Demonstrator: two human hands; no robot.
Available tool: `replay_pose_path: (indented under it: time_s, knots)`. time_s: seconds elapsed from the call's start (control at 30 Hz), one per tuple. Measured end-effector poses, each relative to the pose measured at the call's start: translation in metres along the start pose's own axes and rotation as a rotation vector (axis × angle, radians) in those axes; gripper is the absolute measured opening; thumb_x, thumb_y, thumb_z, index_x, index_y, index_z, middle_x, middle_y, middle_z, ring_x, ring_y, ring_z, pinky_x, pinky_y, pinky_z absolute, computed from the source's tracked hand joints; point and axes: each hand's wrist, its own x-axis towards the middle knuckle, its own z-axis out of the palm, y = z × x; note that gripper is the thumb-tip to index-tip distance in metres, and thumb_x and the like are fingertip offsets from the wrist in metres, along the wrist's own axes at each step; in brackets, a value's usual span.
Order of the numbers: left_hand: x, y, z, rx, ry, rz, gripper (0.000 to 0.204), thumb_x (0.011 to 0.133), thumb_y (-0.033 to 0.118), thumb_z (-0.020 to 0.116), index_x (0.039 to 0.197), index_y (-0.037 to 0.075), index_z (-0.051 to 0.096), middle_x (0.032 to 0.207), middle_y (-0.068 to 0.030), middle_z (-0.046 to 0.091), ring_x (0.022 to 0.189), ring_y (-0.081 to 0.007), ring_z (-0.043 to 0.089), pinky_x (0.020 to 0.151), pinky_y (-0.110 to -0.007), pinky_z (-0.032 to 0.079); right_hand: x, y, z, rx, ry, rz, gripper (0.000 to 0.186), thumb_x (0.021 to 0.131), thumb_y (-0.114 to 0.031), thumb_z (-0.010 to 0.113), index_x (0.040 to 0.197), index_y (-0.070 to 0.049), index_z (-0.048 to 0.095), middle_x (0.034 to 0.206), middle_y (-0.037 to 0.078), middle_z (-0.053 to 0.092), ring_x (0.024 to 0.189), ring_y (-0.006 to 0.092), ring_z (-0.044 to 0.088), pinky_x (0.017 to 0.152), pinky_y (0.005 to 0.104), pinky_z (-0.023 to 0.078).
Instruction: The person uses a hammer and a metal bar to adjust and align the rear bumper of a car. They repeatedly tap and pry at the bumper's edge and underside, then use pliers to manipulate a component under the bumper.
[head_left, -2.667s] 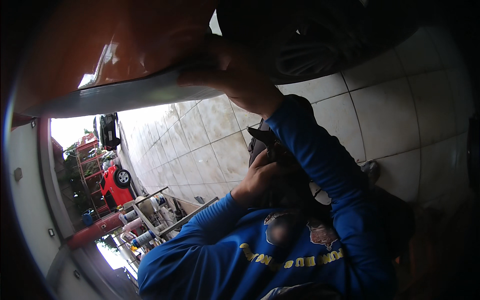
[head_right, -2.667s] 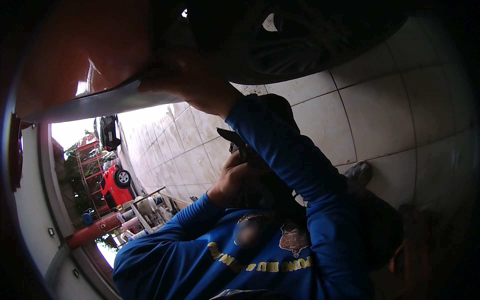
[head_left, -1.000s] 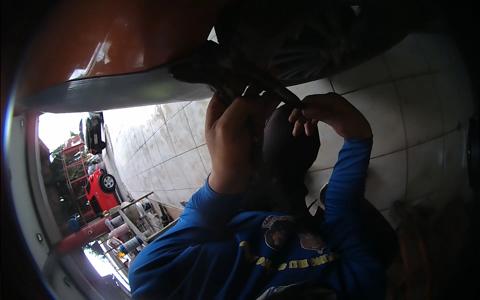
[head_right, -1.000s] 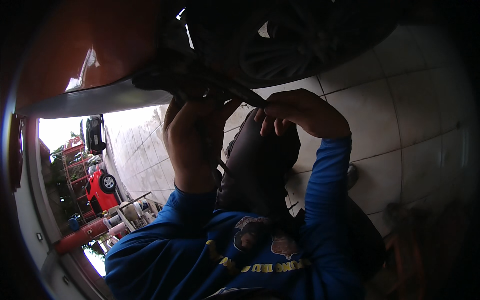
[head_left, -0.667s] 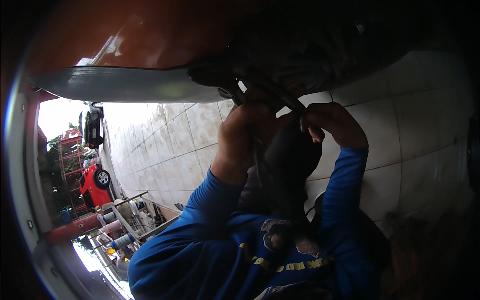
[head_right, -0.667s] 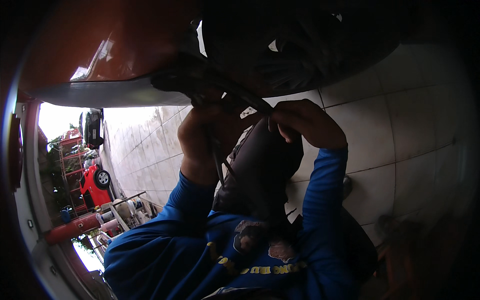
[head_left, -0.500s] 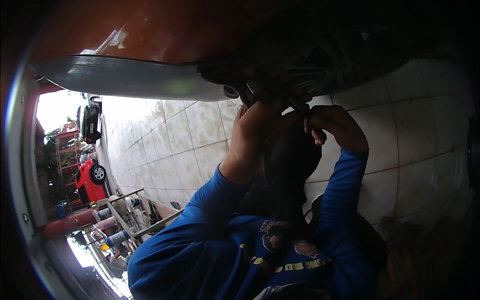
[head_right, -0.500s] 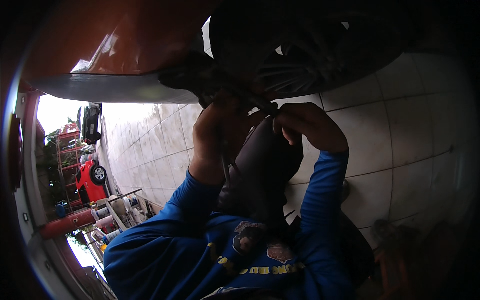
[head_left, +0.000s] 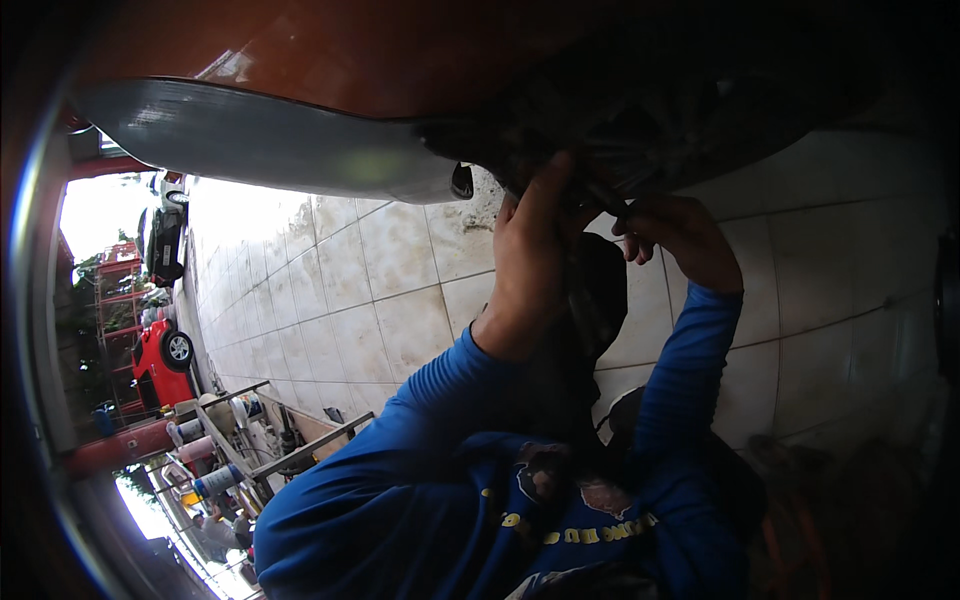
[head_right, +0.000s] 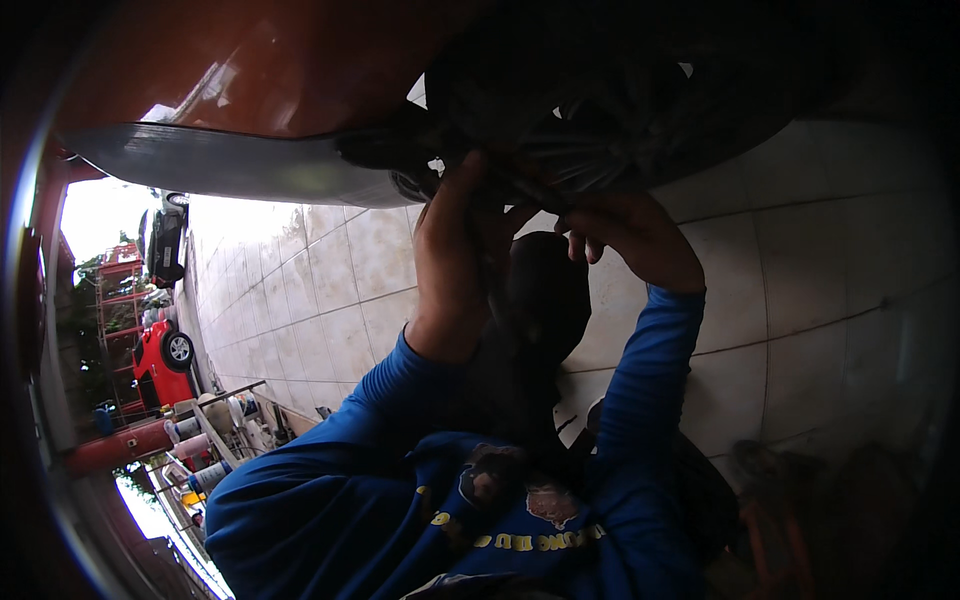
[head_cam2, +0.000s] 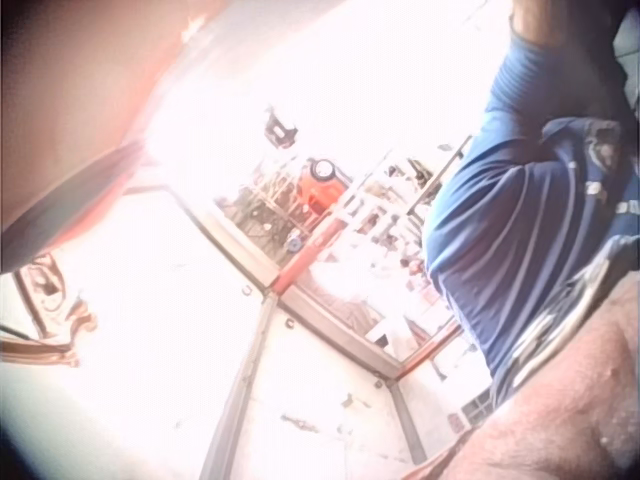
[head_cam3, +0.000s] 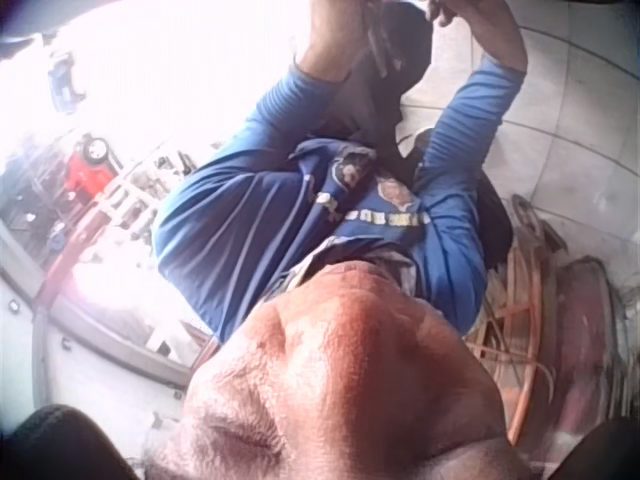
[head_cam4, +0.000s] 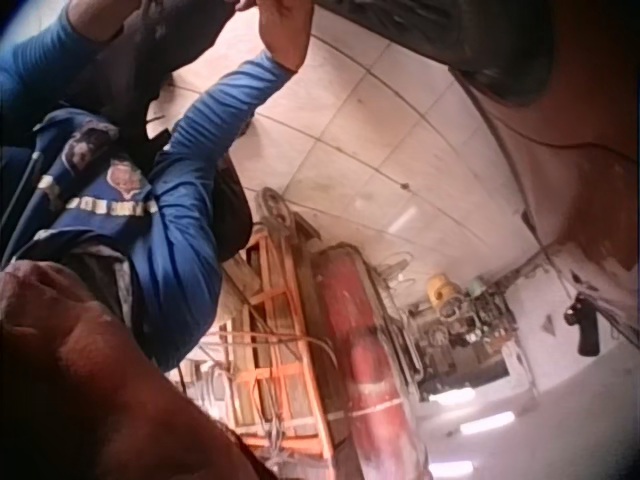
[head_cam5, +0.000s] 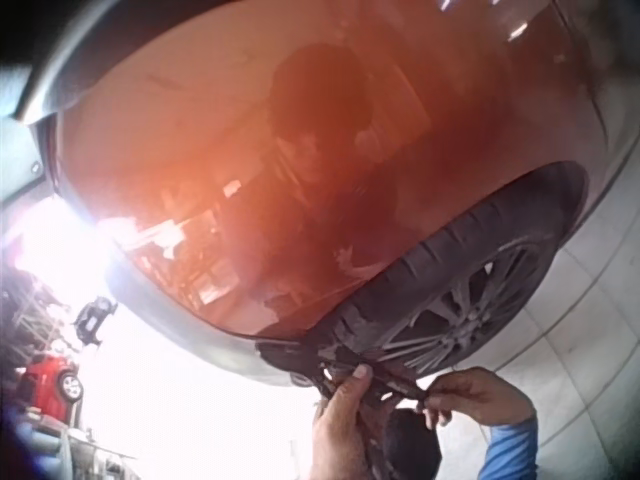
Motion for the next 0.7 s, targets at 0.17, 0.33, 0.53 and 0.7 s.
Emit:
replay_pose_path:
  time_s: [0.17,0.33,0.53,0.7]
  knots:
    - [0.007,-0.006,-0.001,-0.124,0.091,-0.055,0.032,0.103,0.017,0.053,0.123,-0.006,0.060,0.115,-0.0167,0.069,0.106,-0.0266,0.069,0.097,-0.039,0.055,0.007,0.012,-0.013,-0.018,0.045,0.033,0.029,0.105,-0.028,0.059,0.102,-0.003,0.072,0.077,0.007,0.068,0.067,0.0155,0.064,0.065,0.0323,0.053]
    - [0.016,-0.010,0.002,-0.127,0.086,-0.001,0.032,0.103,0.021,0.058,0.124,-0.004,0.060,0.110,-0.0133,0.069,0.101,-0.0223,0.068,0.091,-0.036,0.056,0.014,-0.003,-0.013,-0.090,0.055,0.113,0.028,0.105,-0.028,0.059,0.101,-0.004,0.071,0.081,0.006,0.069,0.070,0.0141,0.063,0.066,0.0324,0.052]
    - [0.029,-0.025,0.000,0.107,0.184,0.203,0.041,0.104,0.034,0.063,0.119,-0.004,0.062,0.110,-0.0105,0.069,0.100,-0.0192,0.065,0.094,-0.033,0.049,0.014,0.002,-0.016,-0.087,0.011,0.122,0.026,0.105,-0.026,0.059,0.103,-0.003,0.072,0.083,0.006,0.071,0.072,0.0137,0.064,0.069,0.0311,0.053]
    - [0.030,-0.026,-0.001,0.050,0.169,0.194,0.043,0.103,0.036,0.065,0.119,-0.004,0.065,0.106,-0.0093,0.070,0.099,-0.0176,0.064,0.095,-0.032,0.048,0.012,0.004,-0.017,-0.072,0.017,0.101,0.025,0.104,-0.025,0.060,0.105,-0.004,0.072,0.084,0.007,0.072,0.073,0.0143,0.064,0.070,0.0316,0.053]
